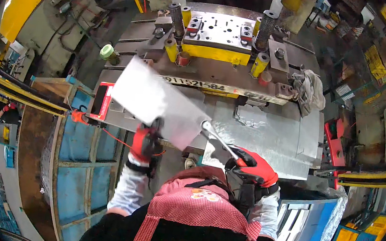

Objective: Operating a large metal stamping press to process sheet metal components.

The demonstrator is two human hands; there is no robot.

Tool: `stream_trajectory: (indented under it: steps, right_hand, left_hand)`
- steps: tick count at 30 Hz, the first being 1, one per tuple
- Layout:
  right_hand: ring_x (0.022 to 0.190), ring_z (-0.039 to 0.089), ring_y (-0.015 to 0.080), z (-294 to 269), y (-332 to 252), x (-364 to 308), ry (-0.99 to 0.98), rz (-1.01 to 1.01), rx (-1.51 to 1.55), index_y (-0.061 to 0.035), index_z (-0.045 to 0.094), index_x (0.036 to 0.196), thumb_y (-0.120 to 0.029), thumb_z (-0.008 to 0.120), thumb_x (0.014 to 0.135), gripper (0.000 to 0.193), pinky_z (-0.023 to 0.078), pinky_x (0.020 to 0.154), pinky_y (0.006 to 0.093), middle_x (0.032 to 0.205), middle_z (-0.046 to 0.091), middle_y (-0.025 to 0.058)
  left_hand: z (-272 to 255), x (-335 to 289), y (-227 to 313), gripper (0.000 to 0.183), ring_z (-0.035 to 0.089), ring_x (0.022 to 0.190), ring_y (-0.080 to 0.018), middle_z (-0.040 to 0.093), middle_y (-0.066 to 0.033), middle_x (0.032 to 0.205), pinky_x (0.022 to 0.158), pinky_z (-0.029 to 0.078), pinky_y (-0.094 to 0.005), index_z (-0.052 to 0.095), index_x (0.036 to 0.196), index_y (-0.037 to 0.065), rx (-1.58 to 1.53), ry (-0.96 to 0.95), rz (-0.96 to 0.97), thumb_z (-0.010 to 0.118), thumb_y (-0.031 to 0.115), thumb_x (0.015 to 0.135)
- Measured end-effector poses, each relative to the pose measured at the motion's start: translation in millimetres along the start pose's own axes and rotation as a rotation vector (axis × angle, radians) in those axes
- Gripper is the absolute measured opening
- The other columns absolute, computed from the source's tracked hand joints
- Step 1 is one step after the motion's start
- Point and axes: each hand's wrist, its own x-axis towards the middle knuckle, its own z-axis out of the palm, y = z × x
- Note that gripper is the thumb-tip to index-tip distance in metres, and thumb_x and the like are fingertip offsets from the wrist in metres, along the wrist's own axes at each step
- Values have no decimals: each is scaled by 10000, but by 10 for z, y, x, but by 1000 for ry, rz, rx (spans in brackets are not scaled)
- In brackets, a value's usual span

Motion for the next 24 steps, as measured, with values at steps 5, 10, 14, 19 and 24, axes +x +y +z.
stream_trajectory:
  steps: [5,10,14,19,24]
  right_hand:
    - [614,423,67,236,-277,-44,240,-60,123,-15,370,1314,-90,575,699,652,378,603,204,809,556,33]
    - [569,421,52,337,-372,100,407,-126,192,-50,315,1345,-101,559,763,633,348,482,191,902,572,73]
    - [571,410,50,373,-526,267,377,-168,54,-35,282,1359,-138,554,784,645,351,506,192,949,570,65]
    - [581,393,47,247,-572,445,283,-150,9,-53,280,1368,-133,547,777,653,345,516,193,969,583,68]
    - [578,391,35,271,-631,436,313,-184,5,-53,316,1350,-131,550,780,622,338,503,187,936,589,47]
  left_hand:
    - [425,1294,280,241,590,784,-149,620,-66,927,699,472,-284,584,1067,9,68,-290,44,553,113,852]
    - [747,2353,188,205,521,655,-79,587,29,805,605,425,-230,606,957,29,-125,-672,-319,523,192,867]
    - [736,2692,-241,245,480,690,-42,572,48,802,649,402,-205,607,956,42,280,-521,81,504,256,895]
    - [620,2616,-92,324,571,833,-120,618,-44,971,778,453,-257,556,1100,39,213,-424,167,483,287,905]
    - [762,1539,-69,384,612,850,-209,594,-75,1069,722,514,-363,447,1245,146,-534,-484,-305,379,363,935]
